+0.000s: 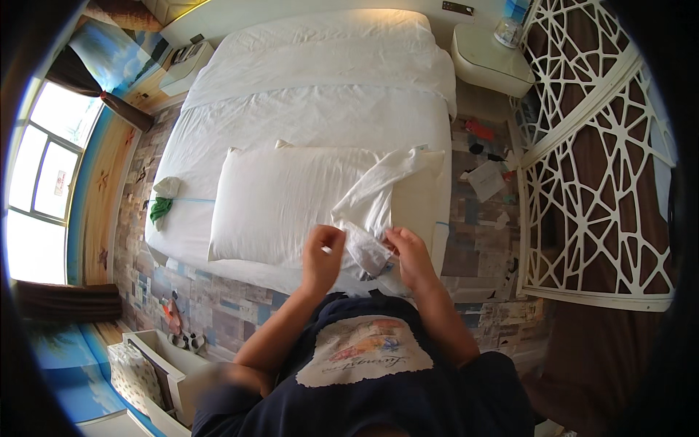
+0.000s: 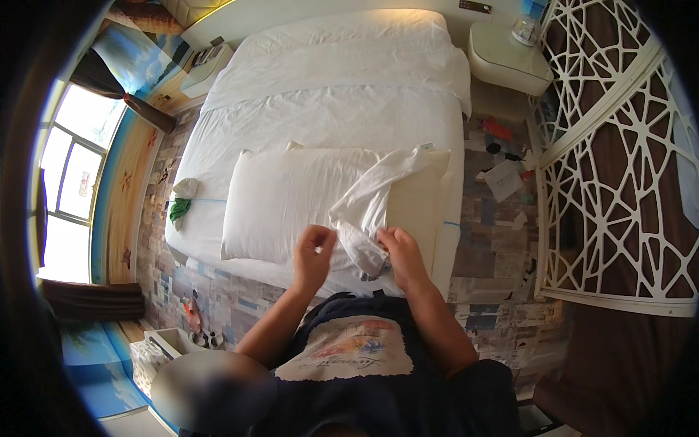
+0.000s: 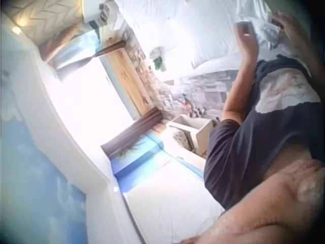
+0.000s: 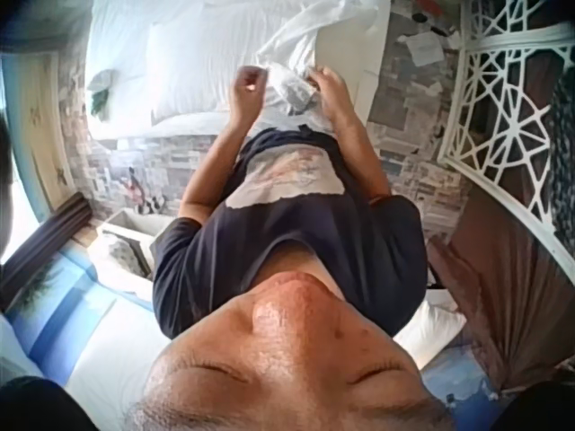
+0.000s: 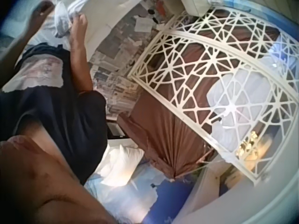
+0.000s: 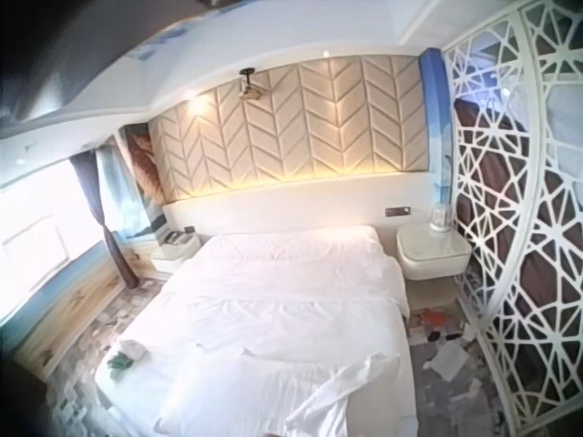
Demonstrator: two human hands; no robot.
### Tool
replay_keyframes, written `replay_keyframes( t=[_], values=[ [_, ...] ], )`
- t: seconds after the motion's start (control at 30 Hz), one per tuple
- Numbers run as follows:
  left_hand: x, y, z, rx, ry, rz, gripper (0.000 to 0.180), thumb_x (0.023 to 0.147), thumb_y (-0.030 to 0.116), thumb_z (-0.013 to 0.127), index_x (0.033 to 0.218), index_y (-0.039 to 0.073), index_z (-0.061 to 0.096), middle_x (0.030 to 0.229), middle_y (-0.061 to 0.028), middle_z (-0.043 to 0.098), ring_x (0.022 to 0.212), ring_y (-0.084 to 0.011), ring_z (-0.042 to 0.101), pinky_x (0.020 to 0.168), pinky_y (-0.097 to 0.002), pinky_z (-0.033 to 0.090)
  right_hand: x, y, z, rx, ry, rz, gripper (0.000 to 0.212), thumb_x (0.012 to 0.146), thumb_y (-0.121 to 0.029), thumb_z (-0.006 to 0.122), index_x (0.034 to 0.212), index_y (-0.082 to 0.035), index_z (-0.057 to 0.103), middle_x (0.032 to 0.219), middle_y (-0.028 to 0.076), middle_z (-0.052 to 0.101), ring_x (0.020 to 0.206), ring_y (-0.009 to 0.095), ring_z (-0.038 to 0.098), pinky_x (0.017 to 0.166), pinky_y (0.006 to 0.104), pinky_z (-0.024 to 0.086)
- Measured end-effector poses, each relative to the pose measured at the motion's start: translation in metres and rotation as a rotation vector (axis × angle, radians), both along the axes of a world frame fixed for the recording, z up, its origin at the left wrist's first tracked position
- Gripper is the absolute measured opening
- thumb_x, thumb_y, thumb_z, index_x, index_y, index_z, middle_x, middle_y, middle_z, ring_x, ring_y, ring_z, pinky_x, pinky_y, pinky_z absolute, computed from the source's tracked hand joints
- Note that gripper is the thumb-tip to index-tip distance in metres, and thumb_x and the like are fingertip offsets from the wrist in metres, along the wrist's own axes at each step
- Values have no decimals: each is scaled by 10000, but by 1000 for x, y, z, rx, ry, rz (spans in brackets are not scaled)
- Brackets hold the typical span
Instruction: The person places a white pillow on a bed and inserts it into a white pillowcase. They repeatedly adjust the case, pull the corners, and smooth the surface until the pillow is fully enclosed and aligned on the bed.
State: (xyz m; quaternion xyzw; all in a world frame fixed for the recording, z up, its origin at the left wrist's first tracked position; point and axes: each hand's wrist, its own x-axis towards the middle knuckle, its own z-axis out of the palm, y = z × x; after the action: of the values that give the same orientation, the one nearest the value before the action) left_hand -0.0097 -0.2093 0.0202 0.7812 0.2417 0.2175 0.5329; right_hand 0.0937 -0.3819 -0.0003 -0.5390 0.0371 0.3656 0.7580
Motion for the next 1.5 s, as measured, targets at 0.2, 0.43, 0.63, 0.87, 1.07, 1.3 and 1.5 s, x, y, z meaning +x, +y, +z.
replay_keyframes(
  t=[0.2, 0.43, 0.63, 0.87, 1.07, 1.3, 1.5],
  values=[
    [13, -45, 27, 459, 51, 43, 230, 796, 119, 783, 968, 16, 671, 958, -123, 622, 899, -321, 627, 790, -404, 531, 18, 23, 36, 81, -25, 89, 210, 1008, -236, 607, 1058, -42, 673, 928, 3, 665, 835, 88, 584, 803, 251, 449],
    [-35, -11, -16, 237, 171, -108, 140, 810, -2, 725, 851, -11, 592, 873, -131, 583, 740, -264, 602, 676, -368, 508, 33, 21, 13, 131, -2, 186, 201, 979, -163, 591, 1143, -51, 625, 1064, 25, 675, 964, 98, 582, 882, 270, 417],
    [-98, -3, -20, 629, 360, 305, 204, 807, 30, 719, 933, 30, 557, 972, -151, 585, 860, -322, 610, 742, -397, 508, 25, 28, 19, 211, 24, 242, 259, 948, -135, 611, 1191, -48, 595, 1108, 30, 653, 1030, 115, 576, 917, 285, 415],
    [-52, -46, -48, -66, 221, 68, 276, 841, 154, 795, 991, 20, 605, 969, -126, 614, 817, -240, 629, 730, -351, 523, 5, 36, 26, 259, 90, 227, 381, 928, -125, 618, 1294, -59, 536, 1195, 32, 605, 1053, 110, 542, 928, 281, 407],
    [-17, -57, -67, 342, 226, 248, 365, 878, 208, 720, 1167, 56, 556, 1115, -206, 575, 1033, -410, 593, 811, -500, 515, -25, 34, 31, 242, 36, 103, 464, 927, -116, 631, 1361, -32, 491, 1263, 41, 571, 1110, 111, 515, 952, 284, 384],
    [-15, -32, -79, 353, 90, 133, 179, 839, 21, 543, 1008, 28, 603, 1071, -181, 604, 1028, -425, 553, 878, -509, 457, -59, -44, -7, -435, -967, 122, 433, 908, -18, 606, 1336, -10, 545, 1354, 160, 578, 1306, 323, 521, 1088, 428, 410],
    [10, -3, -37, 382, 59, 170, 129, 901, 96, 592, 847, -9, 541, 882, -192, 599, 872, -430, 561, 768, -504, 440, -75, -160, -81, -1085, -1208, 126, 650, 822, -26, 712, 1436, -44, 499, 1431, 190, 519, 1318, 406, 493, 1100, 488, 395]
  ],
)
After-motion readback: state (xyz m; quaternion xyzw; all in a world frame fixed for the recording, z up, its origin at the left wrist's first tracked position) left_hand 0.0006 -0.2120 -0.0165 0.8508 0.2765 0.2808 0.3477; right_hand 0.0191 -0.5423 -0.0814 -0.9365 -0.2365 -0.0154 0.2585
